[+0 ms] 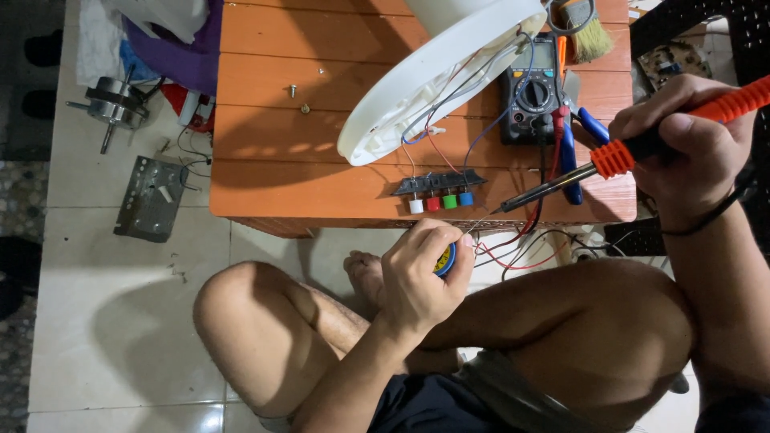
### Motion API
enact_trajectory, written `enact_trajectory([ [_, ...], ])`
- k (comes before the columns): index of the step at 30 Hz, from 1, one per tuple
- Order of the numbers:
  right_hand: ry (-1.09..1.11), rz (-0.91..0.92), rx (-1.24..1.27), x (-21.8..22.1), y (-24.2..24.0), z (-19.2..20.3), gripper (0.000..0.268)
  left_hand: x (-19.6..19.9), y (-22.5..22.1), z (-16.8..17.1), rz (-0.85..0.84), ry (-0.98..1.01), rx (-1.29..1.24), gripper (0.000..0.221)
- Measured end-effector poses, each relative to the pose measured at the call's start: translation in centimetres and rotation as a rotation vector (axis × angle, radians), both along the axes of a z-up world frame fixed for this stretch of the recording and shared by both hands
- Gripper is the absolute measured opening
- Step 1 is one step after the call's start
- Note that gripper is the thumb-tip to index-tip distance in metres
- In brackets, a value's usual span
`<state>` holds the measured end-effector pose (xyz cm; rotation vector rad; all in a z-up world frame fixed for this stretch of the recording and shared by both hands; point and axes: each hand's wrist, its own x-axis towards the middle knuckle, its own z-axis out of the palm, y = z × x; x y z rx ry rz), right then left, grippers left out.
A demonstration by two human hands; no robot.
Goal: Stripping electrical wires and soldering them to a fan's control switch panel followed by multimeter testing
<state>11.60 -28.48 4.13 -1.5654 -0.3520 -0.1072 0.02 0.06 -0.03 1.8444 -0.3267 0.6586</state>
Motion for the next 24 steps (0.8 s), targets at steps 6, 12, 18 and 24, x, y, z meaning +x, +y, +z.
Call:
enact_trajectory([
  [6, 0.004, 0.045, 0.029, 0.4, -0.4, 0.0, 0.029, 0.0, 0.0, -0.3, 0.007, 0.0, 0.001, 0.008],
  [12, 0.012, 0.016, -0.016, 0.0, 0.4, 0.4, 0.033, 0.0, -0.1, -0.2, -0.001, -0.007, -0.001, 0.007],
  [18, 0.02, -0.008, 0.012, 0.1, 0.2, -0.1, 0.034, 0.0, 0.1, -0.2, -0.006, -0.013, 0.007, 0.008],
  [24, 0.026, -0.027, 0.02, -0.2, 0.7, 0.2, 0.037, -0.1, 0.2, -0.3, -0.021, -0.011, 0.004, 0.007],
])
